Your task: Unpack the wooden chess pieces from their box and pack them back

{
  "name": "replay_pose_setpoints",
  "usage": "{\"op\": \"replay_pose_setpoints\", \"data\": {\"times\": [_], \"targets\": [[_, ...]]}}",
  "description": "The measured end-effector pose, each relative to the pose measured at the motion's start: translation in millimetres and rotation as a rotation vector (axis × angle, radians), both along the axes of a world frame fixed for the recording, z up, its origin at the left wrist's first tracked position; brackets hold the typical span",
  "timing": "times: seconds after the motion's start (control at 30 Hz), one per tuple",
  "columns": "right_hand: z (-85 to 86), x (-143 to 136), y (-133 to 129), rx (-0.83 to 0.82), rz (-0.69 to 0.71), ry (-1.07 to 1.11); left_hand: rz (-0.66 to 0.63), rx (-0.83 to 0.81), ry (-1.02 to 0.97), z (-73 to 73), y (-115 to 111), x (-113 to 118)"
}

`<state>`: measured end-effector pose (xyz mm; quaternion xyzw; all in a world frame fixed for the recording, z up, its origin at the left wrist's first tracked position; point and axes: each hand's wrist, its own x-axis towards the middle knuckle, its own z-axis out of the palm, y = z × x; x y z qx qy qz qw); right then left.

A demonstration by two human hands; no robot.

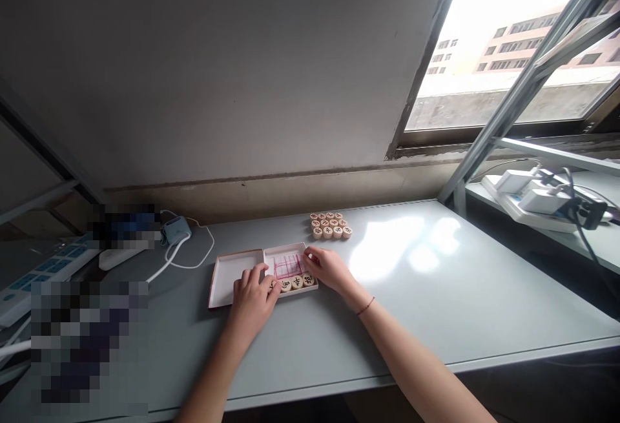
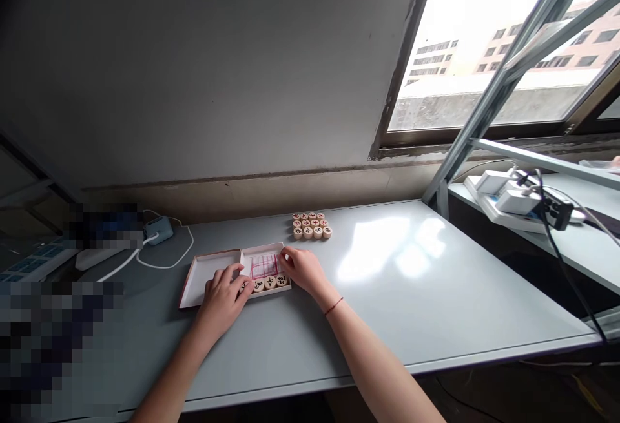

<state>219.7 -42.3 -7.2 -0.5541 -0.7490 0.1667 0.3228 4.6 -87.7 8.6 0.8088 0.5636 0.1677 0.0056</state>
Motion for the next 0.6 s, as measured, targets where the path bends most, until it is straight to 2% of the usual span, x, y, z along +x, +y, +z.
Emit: {"op": "replay_pose_setpoints", "data": {"times": [0.27, 0.4, 0.5, 0.6], "targets": [[-6.8, -2, 1, 0.028, -0.035, -0.024, -0.031, -0.053, -0.126, 6.9, -5, 2], [-8.7, -1, 2, 0.033, -0.021, 0.013, -0.04, -0.073, -0.184, 4.3, -2, 0], [-7.7, -2, 1, 0.103, -0.017, 0.084, -0.01, -0.025, -0.228, 0.4, 2, 1], [-5.7, -7, -2, 0.172, -0.003, 0.082, -0.021, 0.001, -0.167, -3.3, 2, 5]]}}
